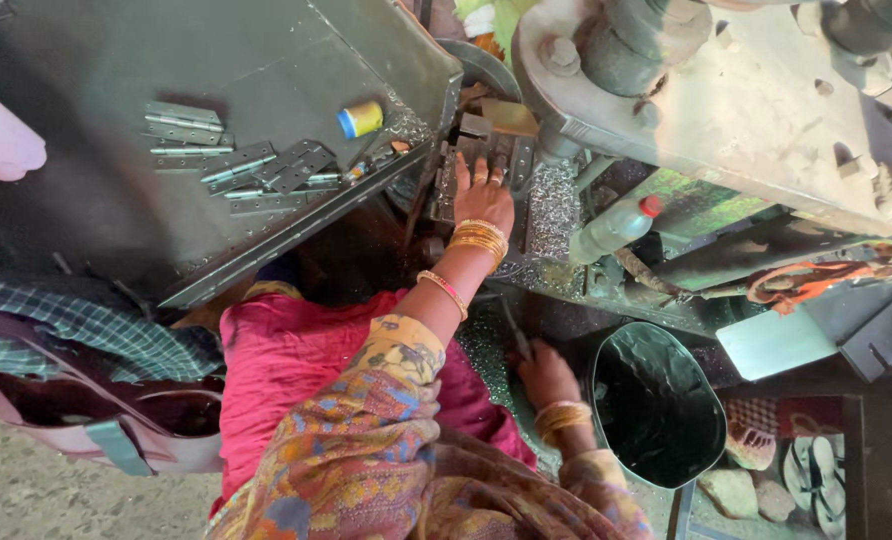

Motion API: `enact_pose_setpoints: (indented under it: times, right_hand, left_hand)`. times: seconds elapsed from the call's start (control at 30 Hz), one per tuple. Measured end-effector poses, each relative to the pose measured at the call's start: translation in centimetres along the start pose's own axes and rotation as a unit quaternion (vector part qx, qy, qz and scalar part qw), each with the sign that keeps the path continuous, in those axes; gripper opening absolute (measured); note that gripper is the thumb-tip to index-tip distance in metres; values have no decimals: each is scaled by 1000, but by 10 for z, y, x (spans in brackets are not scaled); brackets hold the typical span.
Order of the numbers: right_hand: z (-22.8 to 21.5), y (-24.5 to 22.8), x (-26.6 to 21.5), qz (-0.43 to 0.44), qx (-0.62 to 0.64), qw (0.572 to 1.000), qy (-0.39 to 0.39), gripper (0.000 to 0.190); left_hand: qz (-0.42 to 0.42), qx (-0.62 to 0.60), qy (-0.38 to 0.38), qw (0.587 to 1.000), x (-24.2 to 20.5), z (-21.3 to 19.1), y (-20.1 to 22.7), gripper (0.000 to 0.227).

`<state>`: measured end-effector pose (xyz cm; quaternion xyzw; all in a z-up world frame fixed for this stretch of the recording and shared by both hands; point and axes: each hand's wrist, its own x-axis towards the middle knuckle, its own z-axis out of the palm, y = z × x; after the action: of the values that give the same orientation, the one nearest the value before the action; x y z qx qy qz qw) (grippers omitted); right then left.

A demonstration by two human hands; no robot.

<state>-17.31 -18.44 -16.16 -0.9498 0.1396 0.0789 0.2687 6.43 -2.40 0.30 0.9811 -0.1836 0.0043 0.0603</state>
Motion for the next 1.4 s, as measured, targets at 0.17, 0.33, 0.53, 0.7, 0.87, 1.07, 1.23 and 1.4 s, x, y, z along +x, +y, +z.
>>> enact_pose_setpoints:
  times: [0.17, 0.33, 0.53, 0.7, 0.87, 1.07, 1.23, 1.4]
  right_hand:
    - [-2, -21, -14, 25, 32, 999, 7, 30]
    - [-58, -73, -35, -25, -160, 983, 84, 37]
    - [-101, -123, -43, -14, -203, 978, 45, 38]
    - [-99, -119, -34, -27, -201, 978, 58, 40]
    - [-98, -103, -33, -24, -207, 978, 0, 51]
    - [-114, -109, -12, -17, -181, 982, -49, 47]
    - [-91, -96, -18, 4, -143, 989, -28, 43]
    - [-52, -62, -20, 20, -73, 997, 9, 33]
  left_hand:
    - [-11, 38, 51, 998, 6, 0, 5, 42]
    - [44, 37, 19, 998, -43, 5, -7, 40]
    - [265, -87, 206, 938, -101, 30, -46, 20]
    - [167, -58, 245, 953, -45, 12, 25, 14]
    - [-26, -99, 126, 987, -58, 9, 30, 28]
    - [56, -33, 47, 997, -83, 15, -14, 37]
    - [26, 35, 35, 998, -50, 3, 1, 39]
    - [22, 45, 82, 995, -59, 4, 3, 43]
